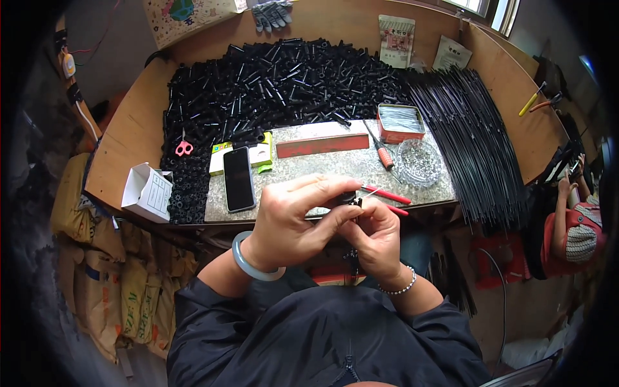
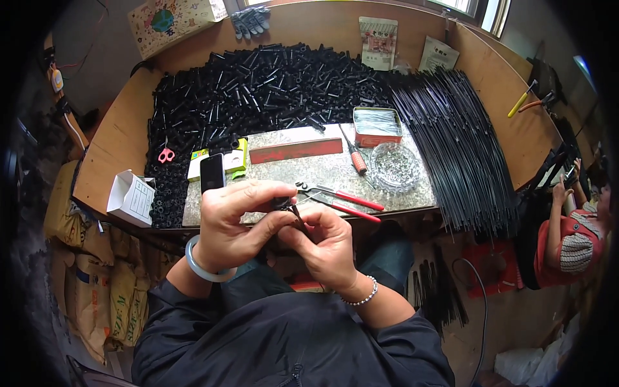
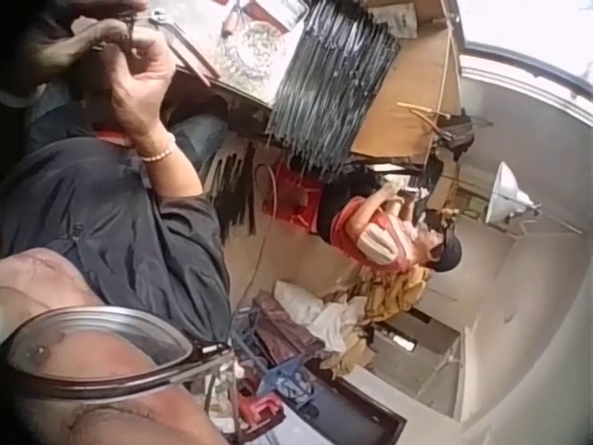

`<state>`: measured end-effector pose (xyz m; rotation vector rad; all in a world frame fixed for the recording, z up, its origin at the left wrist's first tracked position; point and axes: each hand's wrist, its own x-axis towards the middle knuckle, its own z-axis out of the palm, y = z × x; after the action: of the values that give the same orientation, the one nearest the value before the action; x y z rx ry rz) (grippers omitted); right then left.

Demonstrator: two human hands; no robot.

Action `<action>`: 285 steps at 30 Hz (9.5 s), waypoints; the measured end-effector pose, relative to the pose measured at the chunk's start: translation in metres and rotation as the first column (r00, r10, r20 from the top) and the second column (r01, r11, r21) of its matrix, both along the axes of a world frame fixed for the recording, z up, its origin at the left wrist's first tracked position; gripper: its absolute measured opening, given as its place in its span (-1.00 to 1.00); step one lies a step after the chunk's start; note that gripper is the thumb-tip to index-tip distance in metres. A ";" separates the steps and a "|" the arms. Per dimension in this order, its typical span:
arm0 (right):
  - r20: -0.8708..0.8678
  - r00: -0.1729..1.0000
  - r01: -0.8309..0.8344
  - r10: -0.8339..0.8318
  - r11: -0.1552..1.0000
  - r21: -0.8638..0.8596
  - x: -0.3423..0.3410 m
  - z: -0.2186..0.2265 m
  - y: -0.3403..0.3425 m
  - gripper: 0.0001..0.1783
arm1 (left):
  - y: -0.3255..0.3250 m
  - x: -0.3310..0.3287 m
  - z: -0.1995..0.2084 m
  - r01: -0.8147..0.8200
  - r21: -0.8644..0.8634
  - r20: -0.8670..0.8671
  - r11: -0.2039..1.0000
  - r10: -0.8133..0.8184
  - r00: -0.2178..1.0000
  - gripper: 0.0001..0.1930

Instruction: Assembling long black rods into a central hub or connector using pliers at a production workbench.

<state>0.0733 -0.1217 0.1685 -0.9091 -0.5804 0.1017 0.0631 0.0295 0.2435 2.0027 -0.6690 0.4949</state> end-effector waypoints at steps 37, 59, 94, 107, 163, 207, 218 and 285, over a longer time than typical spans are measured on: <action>0.418 0.897 0.342 -0.143 0.823 -0.453 0.009 -0.030 0.018 -0.78 | -0.017 -0.004 -0.020 0.073 -0.397 -0.061 0.915 -0.106 0.993 -0.34; 0.916 0.350 0.863 -0.195 0.447 -0.235 0.008 -0.007 -0.036 -0.80 | 0.003 -0.006 -0.083 -0.286 -0.500 -0.396 0.818 0.078 0.915 -0.60; 0.082 0.985 -0.068 0.153 0.776 -0.627 0.017 -0.071 -0.097 -0.68 | 0.008 0.007 -0.110 -0.242 -0.517 -0.330 0.821 0.070 0.941 -0.58; 0.901 0.393 0.908 0.185 0.079 -0.412 0.006 0.041 -0.105 -0.54 | -0.011 0.018 -0.078 -0.340 -0.410 -0.338 0.846 0.206 0.918 -0.76; -0.482 0.731 -0.642 0.483 0.246 -0.727 -0.004 0.023 -0.080 -0.30 | -0.007 -0.015 -0.082 -0.134 -0.421 -0.328 0.897 -0.013 0.944 -0.66; 0.693 0.710 0.614 -0.123 -0.374 -0.695 0.175 -0.040 -0.146 -0.82 | -0.013 -0.005 -0.089 -0.221 -0.365 -0.338 0.905 0.092 0.936 -0.69; 0.355 0.934 0.184 -0.044 0.910 -0.372 0.044 -0.009 -0.044 -0.88 | -0.031 -0.006 -0.082 -0.104 -0.467 -0.358 0.878 -0.080 0.930 -0.85; -0.176 0.861 -0.316 0.478 0.231 -0.920 0.018 0.070 -0.053 -0.56 | 0.001 -0.003 -0.074 -0.237 -0.570 -0.343 0.787 0.035 0.939 -0.63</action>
<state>0.0917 -0.1745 0.2387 -1.9189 -0.9126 0.9672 0.0597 0.0306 0.1691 1.4646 -0.1235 0.3952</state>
